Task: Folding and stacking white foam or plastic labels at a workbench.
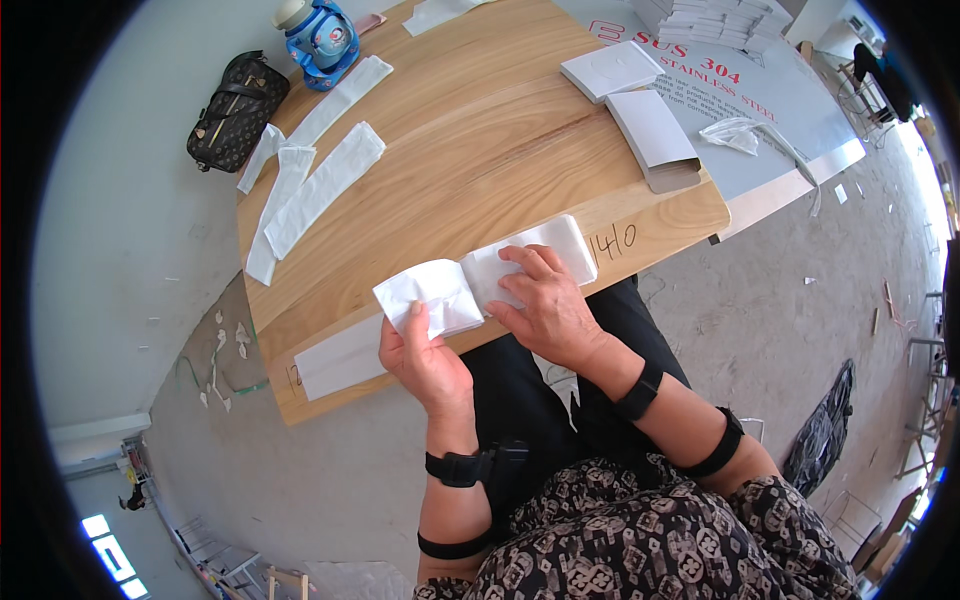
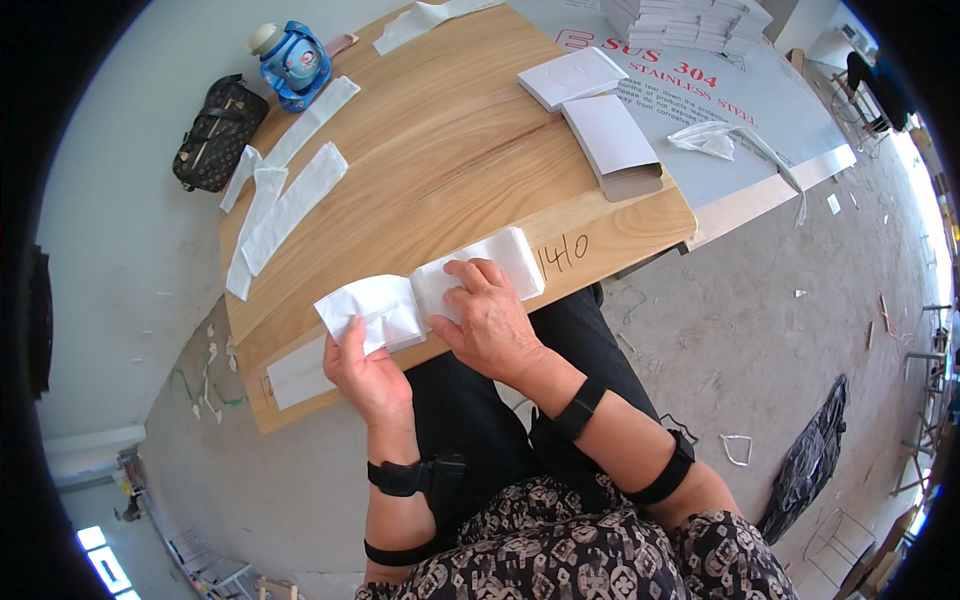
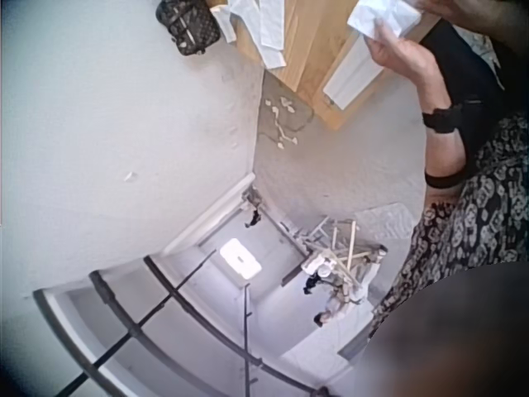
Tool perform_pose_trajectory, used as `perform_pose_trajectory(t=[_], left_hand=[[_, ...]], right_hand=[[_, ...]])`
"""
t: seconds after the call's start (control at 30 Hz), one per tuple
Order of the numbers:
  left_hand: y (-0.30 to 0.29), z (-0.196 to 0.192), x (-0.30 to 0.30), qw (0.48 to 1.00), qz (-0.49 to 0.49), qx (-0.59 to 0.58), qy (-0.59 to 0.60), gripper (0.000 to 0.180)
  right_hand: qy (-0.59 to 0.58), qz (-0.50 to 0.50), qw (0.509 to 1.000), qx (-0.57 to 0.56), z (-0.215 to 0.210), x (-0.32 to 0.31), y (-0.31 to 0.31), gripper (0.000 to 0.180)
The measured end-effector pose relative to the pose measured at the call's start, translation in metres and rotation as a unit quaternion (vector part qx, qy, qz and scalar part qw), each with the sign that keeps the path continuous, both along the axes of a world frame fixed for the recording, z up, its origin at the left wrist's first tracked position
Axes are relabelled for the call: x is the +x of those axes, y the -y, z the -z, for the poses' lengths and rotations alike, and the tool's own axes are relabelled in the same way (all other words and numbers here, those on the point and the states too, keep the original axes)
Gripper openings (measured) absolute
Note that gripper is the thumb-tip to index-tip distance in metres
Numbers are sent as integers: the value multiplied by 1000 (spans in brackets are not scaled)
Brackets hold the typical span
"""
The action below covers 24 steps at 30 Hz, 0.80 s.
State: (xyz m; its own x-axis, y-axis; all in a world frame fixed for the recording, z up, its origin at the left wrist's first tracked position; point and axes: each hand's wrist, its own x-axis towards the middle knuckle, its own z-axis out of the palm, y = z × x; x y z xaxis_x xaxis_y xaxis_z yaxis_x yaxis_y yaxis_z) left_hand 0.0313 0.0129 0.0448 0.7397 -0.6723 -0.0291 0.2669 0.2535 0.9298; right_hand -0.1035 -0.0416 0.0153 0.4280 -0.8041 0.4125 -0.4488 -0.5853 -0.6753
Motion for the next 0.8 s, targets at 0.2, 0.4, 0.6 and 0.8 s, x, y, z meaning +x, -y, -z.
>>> perform_pose_trajectory(t=[0.2,0.4,0.6,0.8], left_hand=[[-5,1,-16,984,73,50,156,22],[-7,2,-27,906,192,109,361,43],[-15,12,-12,803,224,106,542,46],[-19,11,-12,716,274,174,618,40]], right_hand=[[203,-33,927,314,-36,2,-2,56],[127,66,928,343,-31,8,6,57],[89,81,936,331,-41,12,2,74],[10,63,960,274,-30,13,2,68]])
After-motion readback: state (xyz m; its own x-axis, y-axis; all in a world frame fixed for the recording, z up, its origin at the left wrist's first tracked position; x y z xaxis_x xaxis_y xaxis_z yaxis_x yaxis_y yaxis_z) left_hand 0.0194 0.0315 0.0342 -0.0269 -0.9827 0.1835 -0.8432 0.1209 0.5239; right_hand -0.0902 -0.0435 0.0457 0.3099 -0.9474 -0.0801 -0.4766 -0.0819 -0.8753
